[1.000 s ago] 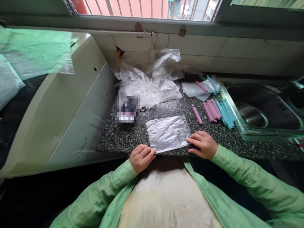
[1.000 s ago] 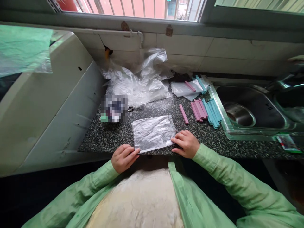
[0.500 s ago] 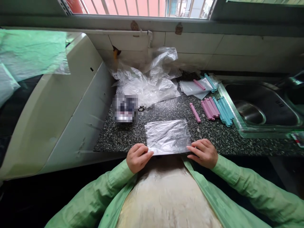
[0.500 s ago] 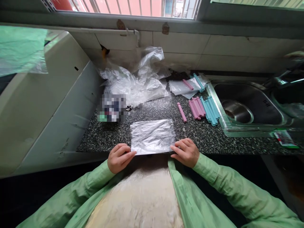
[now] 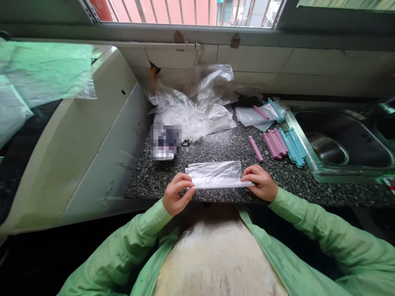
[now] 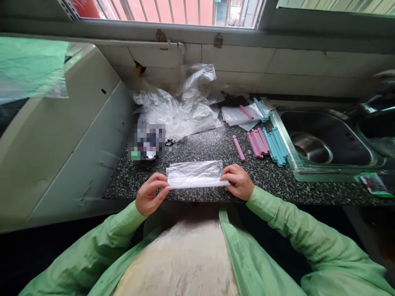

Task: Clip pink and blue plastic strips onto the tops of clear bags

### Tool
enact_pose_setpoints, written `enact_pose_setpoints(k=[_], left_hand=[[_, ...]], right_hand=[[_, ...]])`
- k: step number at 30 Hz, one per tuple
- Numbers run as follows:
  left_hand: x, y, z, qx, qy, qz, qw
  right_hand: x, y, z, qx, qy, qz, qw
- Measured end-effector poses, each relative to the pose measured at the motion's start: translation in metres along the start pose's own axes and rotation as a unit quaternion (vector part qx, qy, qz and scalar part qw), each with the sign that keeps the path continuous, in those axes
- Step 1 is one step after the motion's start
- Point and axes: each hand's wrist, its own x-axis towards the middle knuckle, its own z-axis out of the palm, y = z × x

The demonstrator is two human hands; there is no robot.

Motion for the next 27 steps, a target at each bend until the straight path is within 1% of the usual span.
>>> enact_pose_setpoints(k=[2,6,9,11,15,17,19,22,24,27], left_hand=[[0.002,-0.010,-0.004,0.022,-0.033,-0.003,0.999],[0.007,-0.025,-0.009,0.120,-0.110,-0.012,0.987],[0.012,-0.029,-0.006,0.134,-0.129,-0.019,0.982],[0.015,-0.030,-0.003,0.133,-0.119,-0.032,0.983],[0.018,-0.030,0.004,0.157,-0.087,-0.085,0.980],[0.018,-0.030,0.008,0.176,-0.066,-0.111,0.976],[0.018,-0.030,0.012,0.204,-0.044,-0.131,0.969],[0.016,-0.028,0.016,0.253,-0.025,-0.139,0.957],[0.015,-0.026,0.017,0.279,-0.024,-0.140,0.950],[0.014,-0.025,0.017,0.305,-0.033,-0.143,0.941]], right_hand=[[0.005,-0.001,-0.001,0.030,0.000,0.023,0.999],[0.009,0.001,0.000,0.076,0.008,0.076,0.994],[0.010,0.005,0.002,0.099,0.010,0.123,0.987],[0.011,0.006,0.005,0.095,0.003,0.167,0.981],[0.017,0.009,0.008,0.059,-0.032,0.272,0.960],[0.022,0.010,0.009,0.054,-0.037,0.306,0.950],[0.027,0.010,0.010,0.037,-0.040,0.323,0.945],[0.031,0.010,0.009,-0.031,-0.057,0.332,0.941],[0.033,0.009,0.009,-0.077,-0.065,0.325,0.940],[0.032,0.010,0.009,-0.108,-0.067,0.307,0.943]])
